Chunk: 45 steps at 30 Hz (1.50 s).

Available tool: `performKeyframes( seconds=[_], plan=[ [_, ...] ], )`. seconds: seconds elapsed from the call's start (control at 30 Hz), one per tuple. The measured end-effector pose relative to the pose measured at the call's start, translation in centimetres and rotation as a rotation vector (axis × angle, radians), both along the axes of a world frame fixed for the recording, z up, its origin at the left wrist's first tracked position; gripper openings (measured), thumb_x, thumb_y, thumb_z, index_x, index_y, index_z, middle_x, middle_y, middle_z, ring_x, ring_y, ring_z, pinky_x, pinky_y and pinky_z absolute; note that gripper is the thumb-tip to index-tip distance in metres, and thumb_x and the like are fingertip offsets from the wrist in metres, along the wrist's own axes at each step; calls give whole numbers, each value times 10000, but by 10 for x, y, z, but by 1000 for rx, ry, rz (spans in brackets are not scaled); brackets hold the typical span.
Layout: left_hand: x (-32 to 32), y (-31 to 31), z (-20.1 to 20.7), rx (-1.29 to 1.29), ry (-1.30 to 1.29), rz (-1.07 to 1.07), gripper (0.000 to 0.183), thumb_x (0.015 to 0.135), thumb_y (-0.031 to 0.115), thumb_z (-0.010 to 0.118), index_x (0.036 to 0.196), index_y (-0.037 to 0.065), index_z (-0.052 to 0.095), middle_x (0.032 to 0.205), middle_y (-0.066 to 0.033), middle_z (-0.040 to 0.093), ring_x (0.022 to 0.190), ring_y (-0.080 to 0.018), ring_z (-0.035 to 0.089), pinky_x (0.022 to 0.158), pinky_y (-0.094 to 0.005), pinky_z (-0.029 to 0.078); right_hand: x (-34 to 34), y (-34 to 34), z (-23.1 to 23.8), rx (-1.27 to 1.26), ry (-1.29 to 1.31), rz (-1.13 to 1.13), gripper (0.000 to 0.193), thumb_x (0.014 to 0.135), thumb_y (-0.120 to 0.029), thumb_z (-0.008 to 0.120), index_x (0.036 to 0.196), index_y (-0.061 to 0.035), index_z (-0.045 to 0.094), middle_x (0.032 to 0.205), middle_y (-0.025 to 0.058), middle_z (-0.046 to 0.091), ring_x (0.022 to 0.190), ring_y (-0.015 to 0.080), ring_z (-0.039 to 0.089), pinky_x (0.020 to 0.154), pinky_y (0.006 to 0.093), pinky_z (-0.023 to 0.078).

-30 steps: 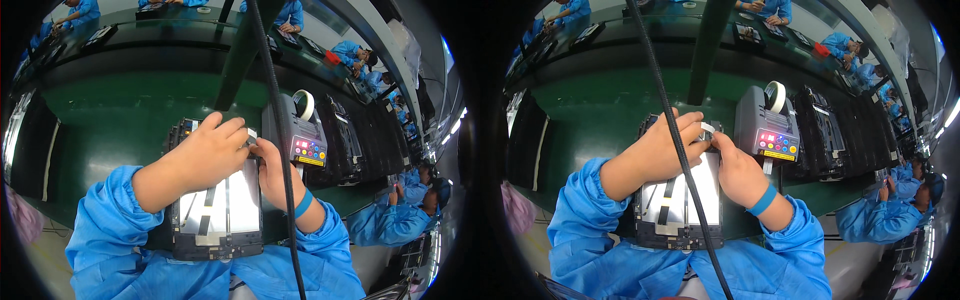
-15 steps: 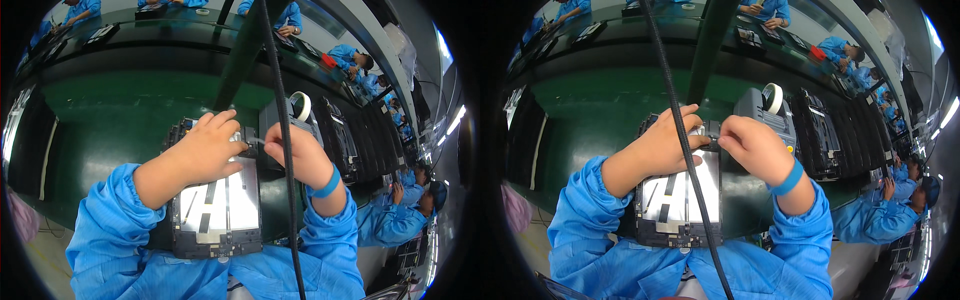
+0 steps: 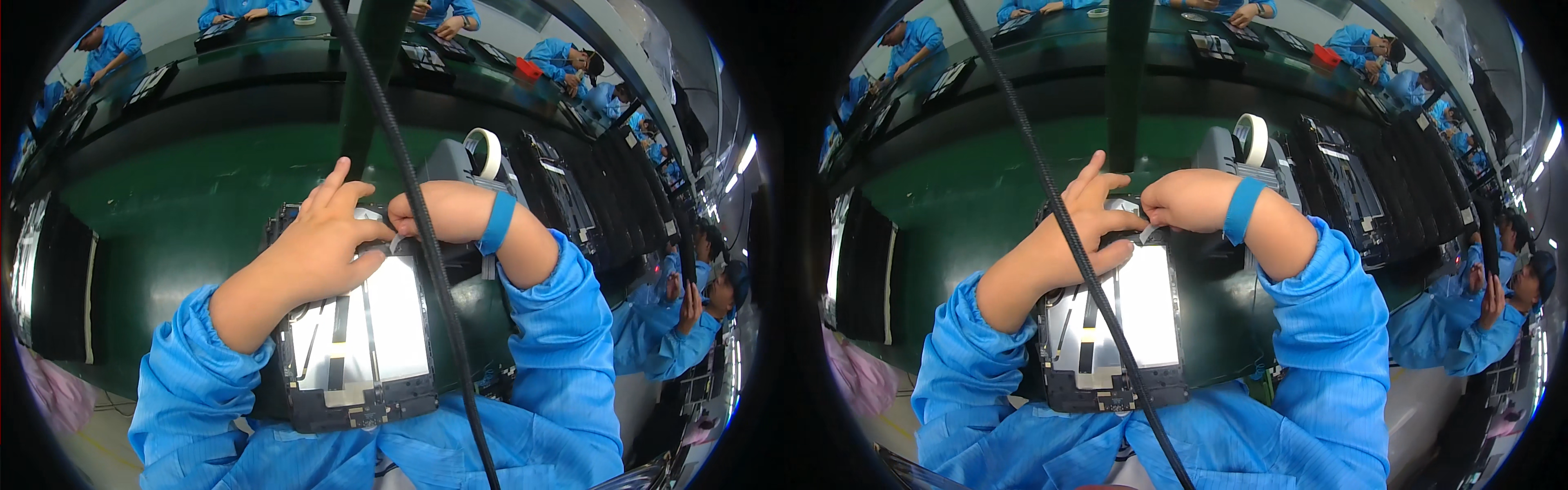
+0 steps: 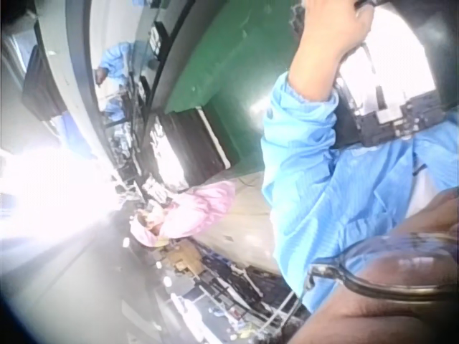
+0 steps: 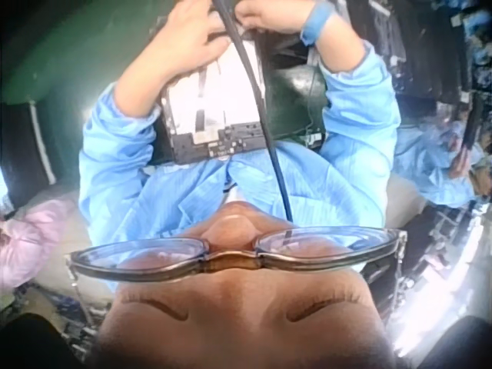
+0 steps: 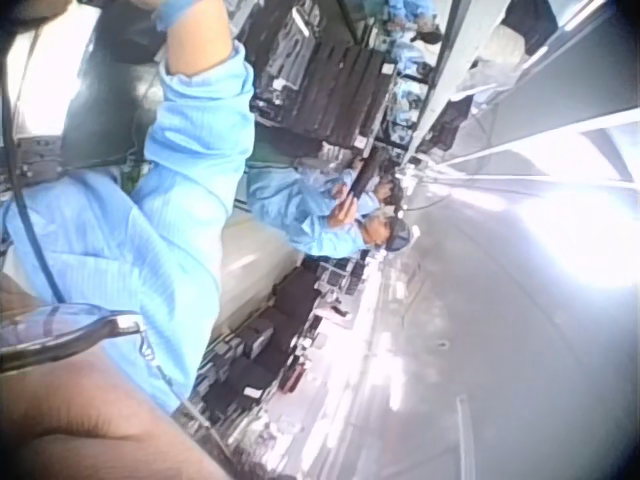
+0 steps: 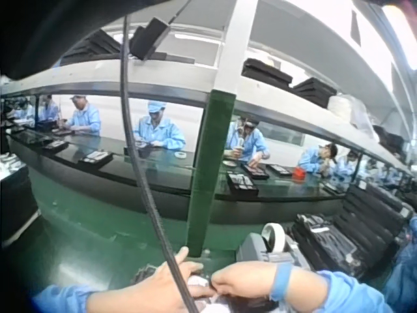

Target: The person repeatedly applies small white adhesive strips to the internal components of a rectangular electronic device on a green workbench. They handle the device, peel and place the strips, and occasionally move the device to a stack on the right side of the table.

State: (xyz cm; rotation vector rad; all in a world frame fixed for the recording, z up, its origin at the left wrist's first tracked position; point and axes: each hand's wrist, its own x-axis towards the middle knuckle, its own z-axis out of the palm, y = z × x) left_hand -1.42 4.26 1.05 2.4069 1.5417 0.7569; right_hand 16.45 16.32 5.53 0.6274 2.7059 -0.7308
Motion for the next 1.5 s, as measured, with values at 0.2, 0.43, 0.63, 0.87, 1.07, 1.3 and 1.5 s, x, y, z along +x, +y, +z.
performKeyframes(
  seconds=[0.2, 0.43, 0.63, 0.87, 1.07, 1.3, 1.5],
  plan=[
    [4, 11, -2, -63, -94, 46, 205, 812, 246, 637, 934, 123, 747, 1286, -272, 486, 1367, -513, 207, 1128, -555, 164, 1, 0, -8, 116, 53, 52, 177, 883, -210, 581, 925, -53, 651, 812, 126, 653, 803, 315, 628, 720, 414, 476],
    [16, 18, 13, -149, -20, 99, 139, 743, 211, 743, 862, 139, 758, 1358, -225, 462, 1413, -468, 99, 1119, -601, 118, -2, -10, -5, 208, -22, 7, 199, 865, -220, 596, 955, -62, 676, 880, 136, 675, 826, 325, 644, 747, 412, 496],
    [19, 22, 18, -187, 118, 120, 140, 733, 191, 756, 867, 151, 755, 1386, -193, 447, 1417, -456, 97, 1114, -618, 111, -5, -14, -13, 305, 64, -254, 250, 806, -127, 635, 991, 28, 569, 835, 211, 655, 819, 356, 643, 751, 427, 503],
    [3, -25, 19, 62, -132, 130, 469, 809, 166, 666, 1251, 79, 534, 1410, -217, 394, 1407, -453, 158, 1134, -520, 166, 37, -93, -19, 348, 497, -405, 277, 801, -83, 603, 1033, 29, 499, 1036, 252, 584, 1010, 369, 582, 838, 419, 479],
    [-12, -108, -42, -227, -918, 252, 777, 932, 446, 465, 1448, -58, 179, 1473, -238, 283, 1375, -367, 245, 1127, -423, 208, 84, -167, -89, -272, 602, -432, 948, 919, -572, 449, 1429, 141, 87, 1494, 368, 28, 1417, 458, -36, 1135, 527, 51],
    [-14, -135, -21, -35, -1339, 124, 890, 903, 554, 479, 1472, -28, 118, 1448, -195, 342, 1312, -300, 396, 1083, -410, 329, 38, -171, -57, -132, 817, -302, 956, 917, -581, 442, 1421, 149, 88, 1492, 364, 61, 1421, 451, 16, 1152, 476, 72],
    [-81, -138, 19, -43, -1318, 244, 786, 806, 146, 616, 1438, -75, 204, 1310, -263, 483, 1151, -335, 564, 966, -409, 477, 19, -157, -50, -41, 998, -202, 609, 887, -235, 591, 1370, 57, 365, 1433, 304, 310, 1362, 423, 273, 1118, 439, 249]
  ],
)
